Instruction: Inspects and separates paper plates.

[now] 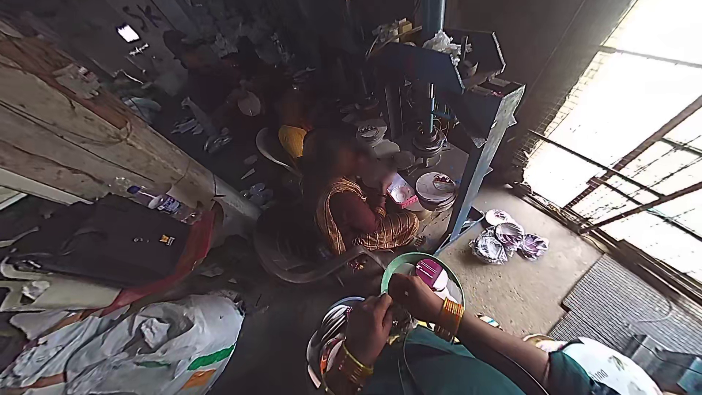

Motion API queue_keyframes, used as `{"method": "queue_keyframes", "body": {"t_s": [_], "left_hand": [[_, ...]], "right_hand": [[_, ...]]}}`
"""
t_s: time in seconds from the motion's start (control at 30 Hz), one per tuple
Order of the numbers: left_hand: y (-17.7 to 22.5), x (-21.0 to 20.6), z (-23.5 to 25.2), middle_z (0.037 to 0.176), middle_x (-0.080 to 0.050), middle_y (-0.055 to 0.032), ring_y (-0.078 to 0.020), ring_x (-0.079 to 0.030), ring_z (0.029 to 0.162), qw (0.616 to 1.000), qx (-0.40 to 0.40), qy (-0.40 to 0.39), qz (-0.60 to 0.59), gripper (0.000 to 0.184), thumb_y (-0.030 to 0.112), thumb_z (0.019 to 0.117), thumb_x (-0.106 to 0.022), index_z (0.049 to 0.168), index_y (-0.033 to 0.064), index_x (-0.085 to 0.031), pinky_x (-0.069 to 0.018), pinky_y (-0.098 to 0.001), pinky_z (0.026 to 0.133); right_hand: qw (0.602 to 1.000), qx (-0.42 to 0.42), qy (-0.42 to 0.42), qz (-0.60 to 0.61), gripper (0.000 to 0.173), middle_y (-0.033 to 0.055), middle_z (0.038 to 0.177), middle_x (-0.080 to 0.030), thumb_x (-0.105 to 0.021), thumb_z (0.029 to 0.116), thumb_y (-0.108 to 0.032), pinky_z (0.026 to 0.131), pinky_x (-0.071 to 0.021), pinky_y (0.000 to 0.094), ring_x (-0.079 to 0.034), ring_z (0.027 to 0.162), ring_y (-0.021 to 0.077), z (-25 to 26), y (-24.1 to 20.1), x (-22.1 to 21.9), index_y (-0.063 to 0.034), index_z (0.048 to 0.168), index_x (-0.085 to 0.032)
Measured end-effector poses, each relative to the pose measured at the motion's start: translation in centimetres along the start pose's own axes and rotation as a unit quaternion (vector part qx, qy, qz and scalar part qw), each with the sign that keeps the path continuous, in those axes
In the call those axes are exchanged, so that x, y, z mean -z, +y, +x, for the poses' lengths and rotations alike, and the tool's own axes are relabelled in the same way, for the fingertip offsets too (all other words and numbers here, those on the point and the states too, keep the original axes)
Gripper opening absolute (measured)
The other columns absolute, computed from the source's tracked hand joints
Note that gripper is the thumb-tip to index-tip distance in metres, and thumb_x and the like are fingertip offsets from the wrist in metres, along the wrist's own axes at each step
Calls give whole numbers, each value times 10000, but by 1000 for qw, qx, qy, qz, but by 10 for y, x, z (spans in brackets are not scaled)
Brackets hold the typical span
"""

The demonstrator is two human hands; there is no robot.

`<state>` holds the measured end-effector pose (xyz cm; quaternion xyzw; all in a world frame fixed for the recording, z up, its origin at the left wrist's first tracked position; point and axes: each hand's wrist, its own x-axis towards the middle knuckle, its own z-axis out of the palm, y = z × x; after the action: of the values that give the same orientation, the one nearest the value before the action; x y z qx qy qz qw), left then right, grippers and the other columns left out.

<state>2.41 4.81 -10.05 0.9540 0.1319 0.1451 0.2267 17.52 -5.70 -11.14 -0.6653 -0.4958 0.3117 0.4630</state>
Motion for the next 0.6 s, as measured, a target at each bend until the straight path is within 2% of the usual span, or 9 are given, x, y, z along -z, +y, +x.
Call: {"method": "queue_keyframes", "body": {"t_s": [0.1,0.17,0.27,0.33,0.37,0.43,0.5,0.57,0.6], "left_hand": [[-7,-16,-1,770,-701,-161,-326,-708,694,997,36,59,-25,174,111,869,-644,925,-33,-726,-583,-508,642],[-12,-30,-4,764,-701,-153,-283,-703,681,989,40,133,-52,209,124,879,-605,905,-54,-714,-589,-455,657],[-11,-43,-6,786,-697,-152,-227,-697,697,975,38,205,-73,223,127,892,-582,904,-68,-689,-591,-366,689],[-5,-42,-6,767,-681,-156,-228,-682,673,971,93,199,-93,231,124,914,-581,925,-87,-674,-580,-380,664],[-2,-40,-6,755,-666,-153,-224,-664,666,965,143,182,-122,240,127,928,-576,946,-95,-665,-566,-395,657],[2,-36,-1,802,-652,-157,-217,-648,743,933,255,141,-211,238,121,966,-563,998,-99,-647,-548,-412,733],[5,-28,5,891,-628,-139,-178,-606,835,879,348,89,-315,207,87,1016,-532,1057,-96,-621,-517,-375,808],[3,-21,11,853,-612,-67,-107,-585,770,838,387,38,-382,171,74,1040,-513,1043,-56,-624,-513,-307,743],[-2,-18,12,850,-618,-54,-91,-590,759,839,375,9,-395,167,66,1041,-507,1045,-51,-627,-518,-292,733]], "right_hand": [[997,-2,-35,70,265,158,949,-692,-647,920,-88,835,-546,386,-671,871,205,1,14,6,78,1126,-640],[994,-29,-66,78,381,159,957,-712,-720,887,-102,826,-563,393,-689,852,206,0,13,10,64,1213,-617],[993,-87,-73,16,271,207,974,-715,-715,933,-160,877,-523,513,-678,904,298,3,6,10,70,1075,-714],[987,-136,-84,-32,293,215,1035,-710,-664,967,-240,972,-424,647,-656,1028,370,7,1,5,34,1053,-721],[986,-140,-73,-60,288,209,1078,-713,-665,959,-251,1000,-390,669,-647,1088,381,7,-3,1,12,1060,-725],[989,-81,15,-119,221,210,1112,-707,-695,906,-198,972,-394,650,-631,1125,396,2,-8,-10,2,988,-741],[969,78,143,-187,136,232,1066,-702,-751,819,-143,836,-504,607,-671,1008,417,-2,6,-25,-8,834,-748],[925,214,199,-242,107,158,979,-739,-760,797,-162,754,-550,527,-700,909,351,1,25,-29,-62,774,-732],[917,240,204,-245,90,105,894,-741,-744,793,-165,746,-536,504,-705,878,315,2,31,-29,-79,782,-720]]}}
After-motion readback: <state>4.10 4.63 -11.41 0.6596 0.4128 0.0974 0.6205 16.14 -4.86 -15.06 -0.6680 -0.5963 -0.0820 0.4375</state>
